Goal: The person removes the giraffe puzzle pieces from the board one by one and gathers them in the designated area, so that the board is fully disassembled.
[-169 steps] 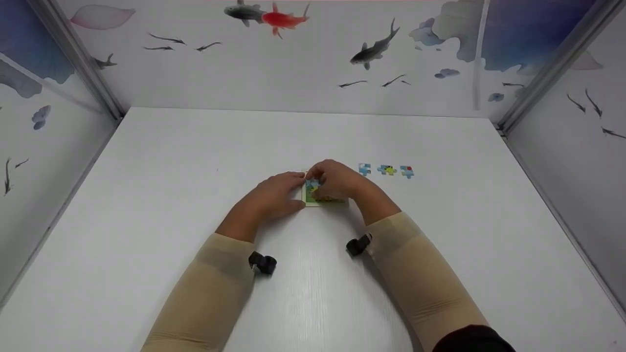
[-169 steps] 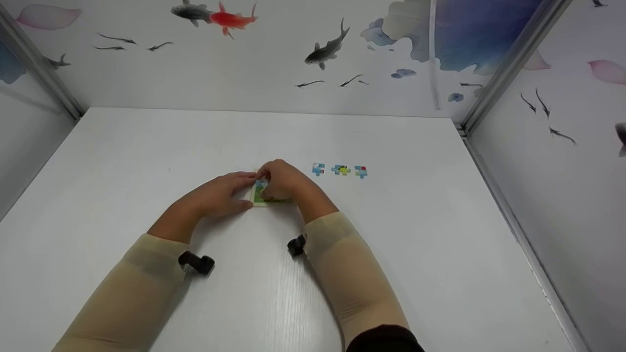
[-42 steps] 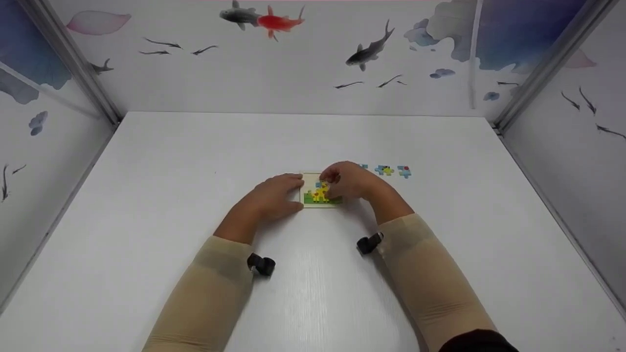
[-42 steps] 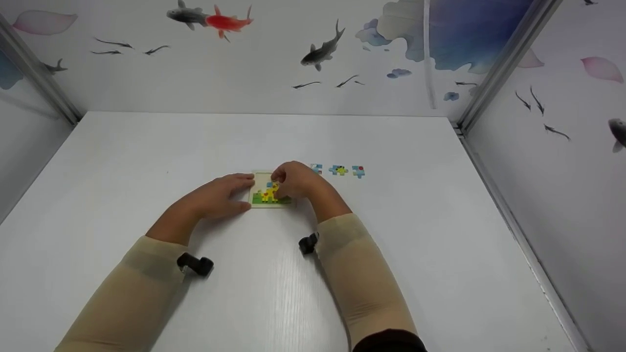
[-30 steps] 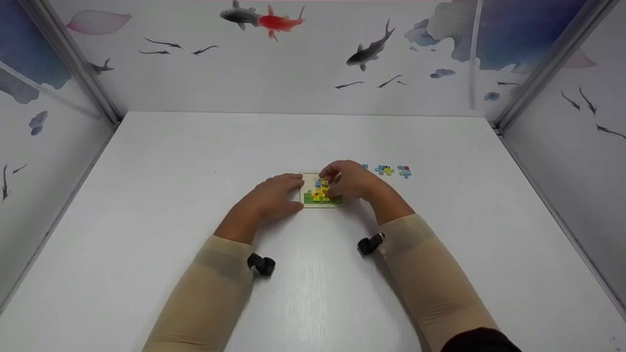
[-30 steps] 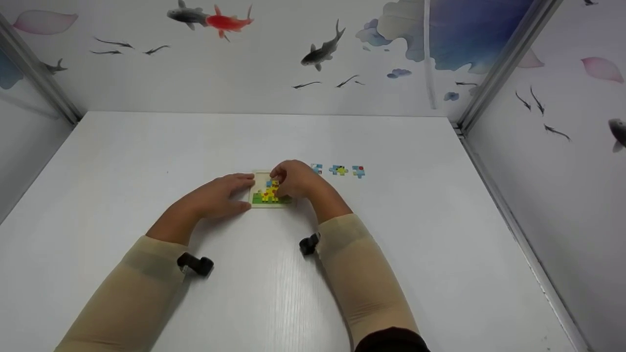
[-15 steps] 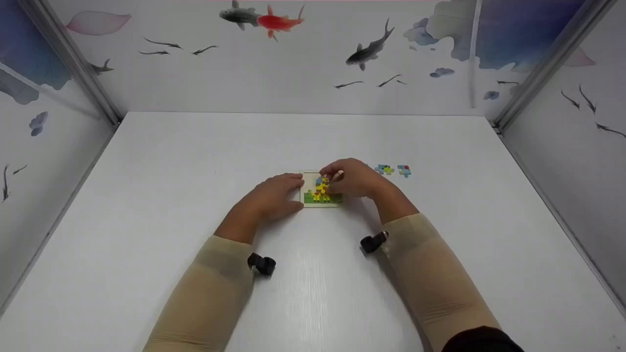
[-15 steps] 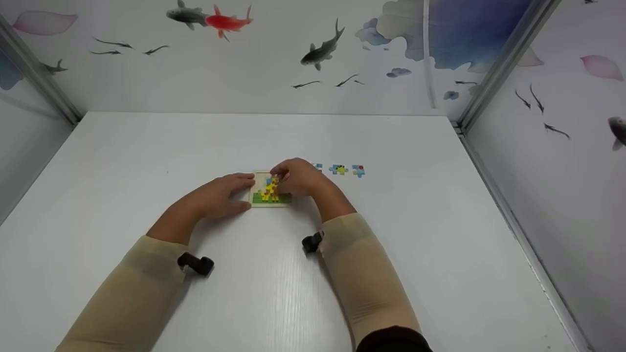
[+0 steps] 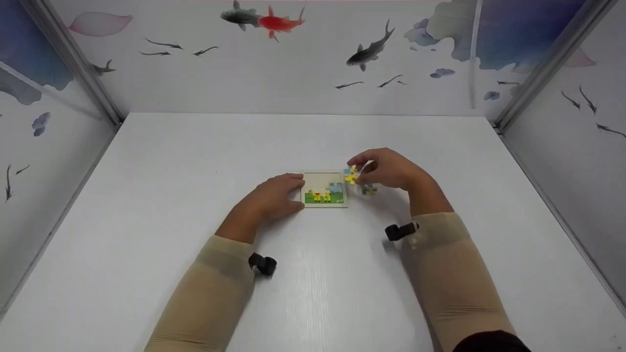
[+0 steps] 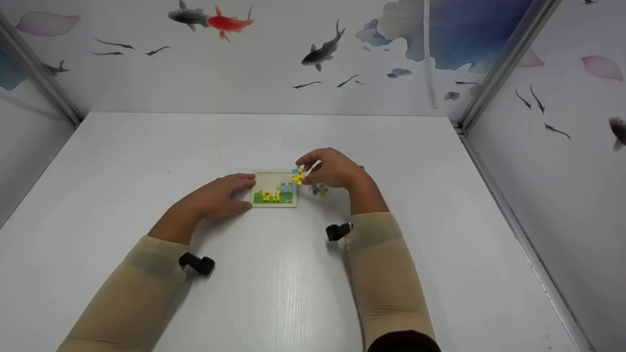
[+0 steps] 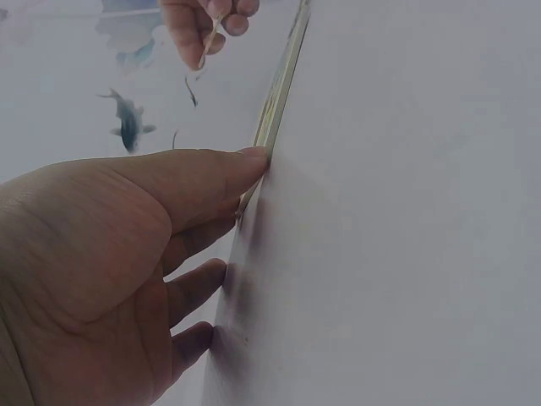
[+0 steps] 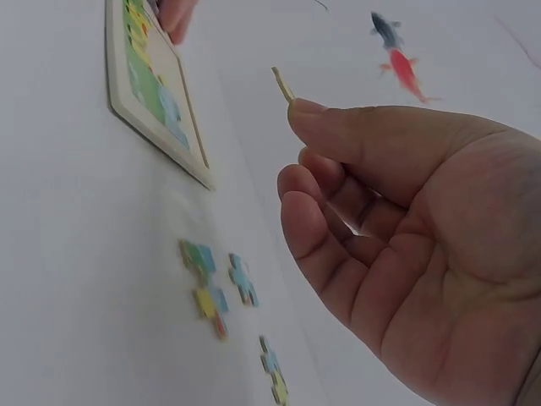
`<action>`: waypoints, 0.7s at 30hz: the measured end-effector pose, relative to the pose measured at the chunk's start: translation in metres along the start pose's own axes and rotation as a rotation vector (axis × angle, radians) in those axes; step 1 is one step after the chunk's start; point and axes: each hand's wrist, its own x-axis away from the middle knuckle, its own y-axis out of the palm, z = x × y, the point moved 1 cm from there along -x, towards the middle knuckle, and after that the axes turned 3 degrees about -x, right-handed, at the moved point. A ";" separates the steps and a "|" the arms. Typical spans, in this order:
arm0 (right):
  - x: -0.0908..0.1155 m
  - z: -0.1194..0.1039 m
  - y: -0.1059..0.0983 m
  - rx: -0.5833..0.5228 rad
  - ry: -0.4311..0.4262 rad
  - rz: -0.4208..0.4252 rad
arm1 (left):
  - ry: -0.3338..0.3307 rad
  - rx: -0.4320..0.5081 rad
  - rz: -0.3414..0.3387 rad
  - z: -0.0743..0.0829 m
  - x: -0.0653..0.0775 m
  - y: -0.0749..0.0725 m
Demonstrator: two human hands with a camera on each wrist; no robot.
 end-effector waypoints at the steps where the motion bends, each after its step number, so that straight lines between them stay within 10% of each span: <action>1: 0.002 0.004 -0.005 -0.002 0.012 0.004 | -0.003 0.005 0.000 0.000 0.000 0.000; 21: 0.026 0.070 -0.045 0.019 0.154 0.027 | -0.032 0.013 -0.001 0.001 0.001 0.001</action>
